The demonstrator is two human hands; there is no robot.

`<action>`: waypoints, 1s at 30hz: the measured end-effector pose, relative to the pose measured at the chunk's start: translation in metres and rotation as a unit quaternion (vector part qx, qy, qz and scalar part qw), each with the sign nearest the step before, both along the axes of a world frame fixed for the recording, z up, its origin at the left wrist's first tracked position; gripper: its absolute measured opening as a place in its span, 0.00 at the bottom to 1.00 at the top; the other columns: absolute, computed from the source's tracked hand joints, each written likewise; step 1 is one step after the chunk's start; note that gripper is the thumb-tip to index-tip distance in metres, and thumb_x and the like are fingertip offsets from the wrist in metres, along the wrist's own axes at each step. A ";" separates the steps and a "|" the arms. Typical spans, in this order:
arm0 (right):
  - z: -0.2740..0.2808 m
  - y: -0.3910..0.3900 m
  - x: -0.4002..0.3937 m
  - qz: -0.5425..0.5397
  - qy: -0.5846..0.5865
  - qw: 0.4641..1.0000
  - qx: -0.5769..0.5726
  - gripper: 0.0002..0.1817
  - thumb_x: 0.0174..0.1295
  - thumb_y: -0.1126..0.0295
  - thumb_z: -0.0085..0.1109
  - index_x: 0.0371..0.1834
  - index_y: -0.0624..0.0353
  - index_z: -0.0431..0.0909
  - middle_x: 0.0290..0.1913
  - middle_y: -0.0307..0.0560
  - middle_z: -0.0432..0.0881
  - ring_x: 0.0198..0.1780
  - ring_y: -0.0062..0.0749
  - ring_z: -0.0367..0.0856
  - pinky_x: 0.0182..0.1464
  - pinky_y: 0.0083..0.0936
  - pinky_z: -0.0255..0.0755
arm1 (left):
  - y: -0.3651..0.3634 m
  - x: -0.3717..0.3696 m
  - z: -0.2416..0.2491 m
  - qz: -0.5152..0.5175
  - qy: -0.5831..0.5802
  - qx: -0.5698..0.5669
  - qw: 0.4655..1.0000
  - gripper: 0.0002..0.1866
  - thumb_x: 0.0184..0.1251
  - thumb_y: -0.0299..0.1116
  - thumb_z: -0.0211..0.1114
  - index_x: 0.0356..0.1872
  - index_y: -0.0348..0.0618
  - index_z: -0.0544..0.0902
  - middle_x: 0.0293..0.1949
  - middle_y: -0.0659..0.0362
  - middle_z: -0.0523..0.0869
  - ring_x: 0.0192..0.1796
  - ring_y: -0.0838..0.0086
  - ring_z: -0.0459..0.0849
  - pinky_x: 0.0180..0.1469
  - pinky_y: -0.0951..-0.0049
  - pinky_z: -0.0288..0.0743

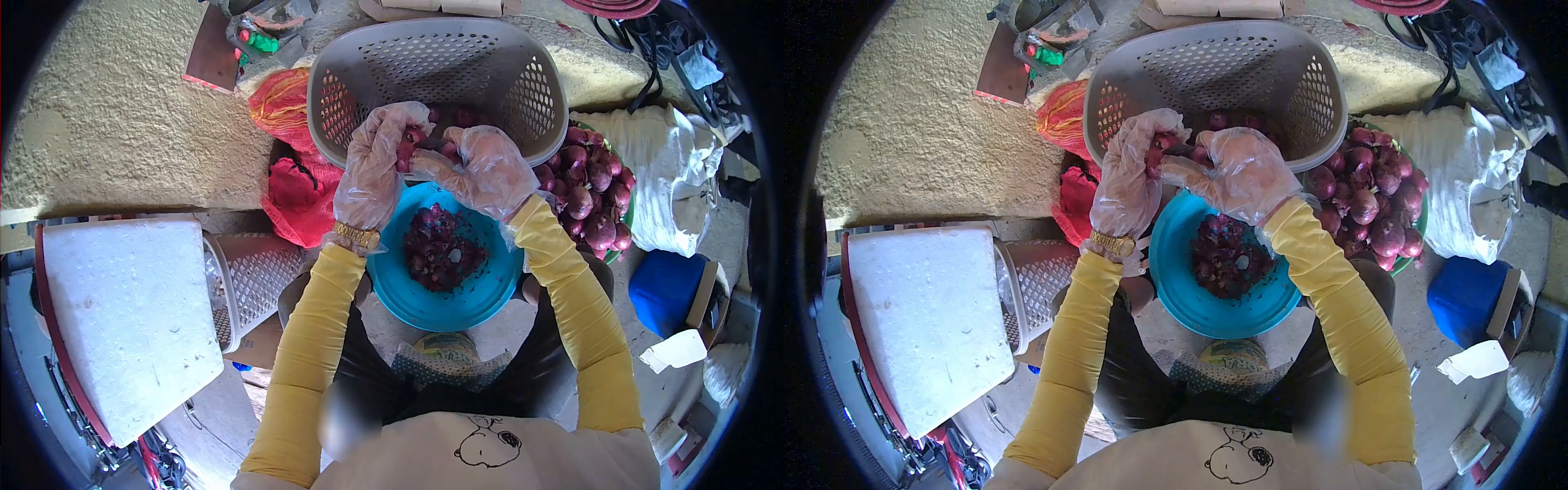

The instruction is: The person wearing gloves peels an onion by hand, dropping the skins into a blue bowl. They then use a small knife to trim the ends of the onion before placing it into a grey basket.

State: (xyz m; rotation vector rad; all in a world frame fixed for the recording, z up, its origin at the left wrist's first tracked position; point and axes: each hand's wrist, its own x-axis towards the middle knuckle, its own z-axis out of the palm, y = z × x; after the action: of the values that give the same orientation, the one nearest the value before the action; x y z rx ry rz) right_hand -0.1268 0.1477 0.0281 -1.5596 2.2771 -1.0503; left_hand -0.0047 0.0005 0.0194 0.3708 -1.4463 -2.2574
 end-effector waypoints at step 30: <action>-0.003 -0.002 0.003 0.030 -0.018 0.999 -0.007 0.34 0.68 0.36 0.59 0.27 0.61 0.84 0.24 0.62 0.80 0.31 0.63 0.80 0.34 0.50 0.73 | -0.001 0.002 -0.008 -0.034 0.012 0.059 0.998 0.17 0.84 0.40 0.58 0.57 0.36 0.80 0.48 0.55 0.86 0.49 0.73 0.84 0.55 0.70 0.82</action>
State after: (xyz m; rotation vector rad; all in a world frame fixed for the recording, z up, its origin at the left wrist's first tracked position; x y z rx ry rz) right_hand -0.1236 0.1457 0.0251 -1.5909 2.1897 -1.0718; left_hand -0.0022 0.0000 0.0114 0.3336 -1.3376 -2.4000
